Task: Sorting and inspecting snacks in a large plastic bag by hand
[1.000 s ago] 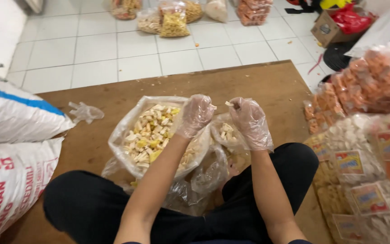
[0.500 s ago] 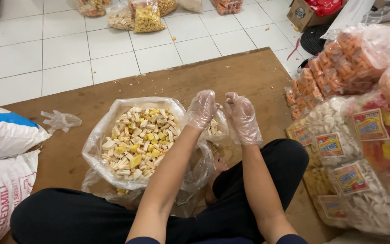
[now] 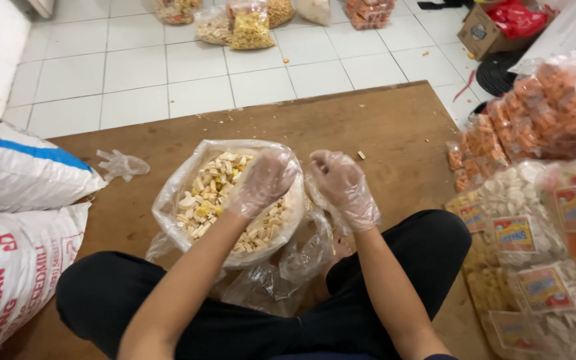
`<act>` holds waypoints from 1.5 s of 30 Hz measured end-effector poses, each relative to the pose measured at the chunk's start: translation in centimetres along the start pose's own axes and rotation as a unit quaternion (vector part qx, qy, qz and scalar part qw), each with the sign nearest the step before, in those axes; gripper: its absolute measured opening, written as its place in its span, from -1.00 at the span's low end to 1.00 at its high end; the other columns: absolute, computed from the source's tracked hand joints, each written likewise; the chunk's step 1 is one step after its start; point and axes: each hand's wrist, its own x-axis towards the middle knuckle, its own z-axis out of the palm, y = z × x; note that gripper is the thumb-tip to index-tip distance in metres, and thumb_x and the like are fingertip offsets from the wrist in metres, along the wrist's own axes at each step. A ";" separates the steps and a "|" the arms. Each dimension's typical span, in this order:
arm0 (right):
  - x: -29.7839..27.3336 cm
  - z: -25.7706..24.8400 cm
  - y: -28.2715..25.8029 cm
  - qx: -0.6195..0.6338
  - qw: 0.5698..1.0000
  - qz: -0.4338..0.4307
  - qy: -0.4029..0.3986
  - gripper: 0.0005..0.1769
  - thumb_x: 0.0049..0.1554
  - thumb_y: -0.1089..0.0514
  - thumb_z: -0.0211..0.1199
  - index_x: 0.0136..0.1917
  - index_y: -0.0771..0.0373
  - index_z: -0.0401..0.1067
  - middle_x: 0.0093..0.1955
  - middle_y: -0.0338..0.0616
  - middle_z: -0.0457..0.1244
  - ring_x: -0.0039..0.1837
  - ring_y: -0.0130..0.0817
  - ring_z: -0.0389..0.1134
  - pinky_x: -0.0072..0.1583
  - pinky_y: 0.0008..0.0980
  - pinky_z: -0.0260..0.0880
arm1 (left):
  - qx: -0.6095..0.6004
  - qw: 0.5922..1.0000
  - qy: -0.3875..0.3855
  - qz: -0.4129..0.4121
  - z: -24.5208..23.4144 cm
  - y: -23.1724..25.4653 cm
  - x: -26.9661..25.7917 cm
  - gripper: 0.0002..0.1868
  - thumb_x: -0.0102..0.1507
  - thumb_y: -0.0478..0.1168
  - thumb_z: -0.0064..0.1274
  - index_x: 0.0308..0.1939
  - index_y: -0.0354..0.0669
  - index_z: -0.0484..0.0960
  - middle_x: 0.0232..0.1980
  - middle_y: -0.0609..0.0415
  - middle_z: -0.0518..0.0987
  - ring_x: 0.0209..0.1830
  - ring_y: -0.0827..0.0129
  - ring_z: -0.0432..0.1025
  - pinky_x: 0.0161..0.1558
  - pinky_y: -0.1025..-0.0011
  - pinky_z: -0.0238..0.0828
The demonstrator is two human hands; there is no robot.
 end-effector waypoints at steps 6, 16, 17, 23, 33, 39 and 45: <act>-1.6 5.8 -3.4 0.039 0.994 -0.104 -0.010 -0.80 0.02 0.06 0.44 -0.04 -0.07 0.58 -0.27 -0.25 0.42 -0.15 -0.25 0.47 -0.05 -0.24 0.49 | 0.002 0.998 -0.018 0.057 -2.2 -6.9 -8.3 -0.67 0.21 0.01 0.09 -0.29 -0.23 0.52 -0.44 -0.24 0.50 -0.29 -0.22 0.49 -0.29 -0.08 0.48; -4.4 18.3 -0.8 0.039 0.952 -0.301 -0.028 -0.64 -0.08 -0.06 0.51 -0.08 0.10 0.50 -0.19 -0.14 0.39 -0.06 -0.12 0.45 -0.09 -0.17 0.52 | 0.001 0.976 -0.184 -0.118 -4.9 -7.7 -12.4 -0.69 0.14 -0.02 0.14 -0.34 -0.22 0.53 -0.33 -0.24 0.59 -0.14 -0.20 0.54 -0.08 -0.08 0.52; -5.2 19.8 0.4 0.028 0.953 -0.294 -0.059 -0.62 -0.08 -0.12 0.49 -0.09 0.08 0.49 -0.14 -0.15 0.38 -0.03 -0.12 0.45 -0.08 -0.16 0.53 | -0.001 0.970 -0.190 -0.150 -3.3 -8.5 -13.2 -0.70 0.13 -0.05 0.15 -0.35 -0.23 0.55 -0.32 -0.23 0.59 -0.13 -0.19 0.55 -0.06 -0.04 0.54; -6.1 17.7 -2.9 0.466 0.831 0.055 -0.300 -0.74 0.17 0.08 0.14 -0.05 0.30 0.50 -0.23 -0.23 0.33 -0.11 -0.45 0.39 -0.07 -0.67 0.32 | 0.038 0.969 -0.192 -0.148 3.6 -11.8 -15.8 -0.73 0.21 -0.04 0.03 -0.39 -0.16 0.64 -0.31 -0.11 0.65 -0.11 0.01 0.59 -0.05 0.13 0.59; -6.2 19.6 -0.6 0.009 0.900 -0.284 -0.331 -0.90 0.08 0.17 0.18 -0.15 0.18 0.48 -0.29 -0.16 0.32 -0.14 -0.26 0.36 -0.12 -0.33 0.34 | 0.036 0.953 -0.236 -0.189 0.8 -9.1 -15.9 -0.77 0.18 -0.11 -0.04 -0.33 -0.11 0.68 -0.19 -0.03 0.69 -0.03 0.03 0.60 -0.03 0.12 0.59; -7.2 21.7 0.6 -0.162 0.886 -0.419 -0.119 -0.70 0.04 -0.05 0.08 -0.05 0.09 0.46 -0.23 -0.20 0.36 -0.07 -0.26 0.42 0.01 -0.26 0.38 | 0.022 0.943 -0.127 -0.308 0.5 -4.6 -14.1 -0.74 0.31 -0.19 -0.13 -0.30 -0.17 0.66 -0.31 0.00 0.67 -0.07 0.05 0.61 -0.13 0.17 0.59; -8.2 25.6 1.7 -0.161 0.939 -0.259 -0.161 -0.70 0.10 -0.05 0.00 -0.03 0.08 0.44 -0.19 -0.15 0.36 0.01 -0.16 0.45 0.00 -0.22 0.38 | 0.057 0.954 -0.133 -0.263 4.4 -7.2 -15.3 -0.74 0.28 -0.05 -0.10 -0.20 -0.08 0.64 -0.26 0.03 0.67 -0.07 0.06 0.61 -0.13 0.15 0.60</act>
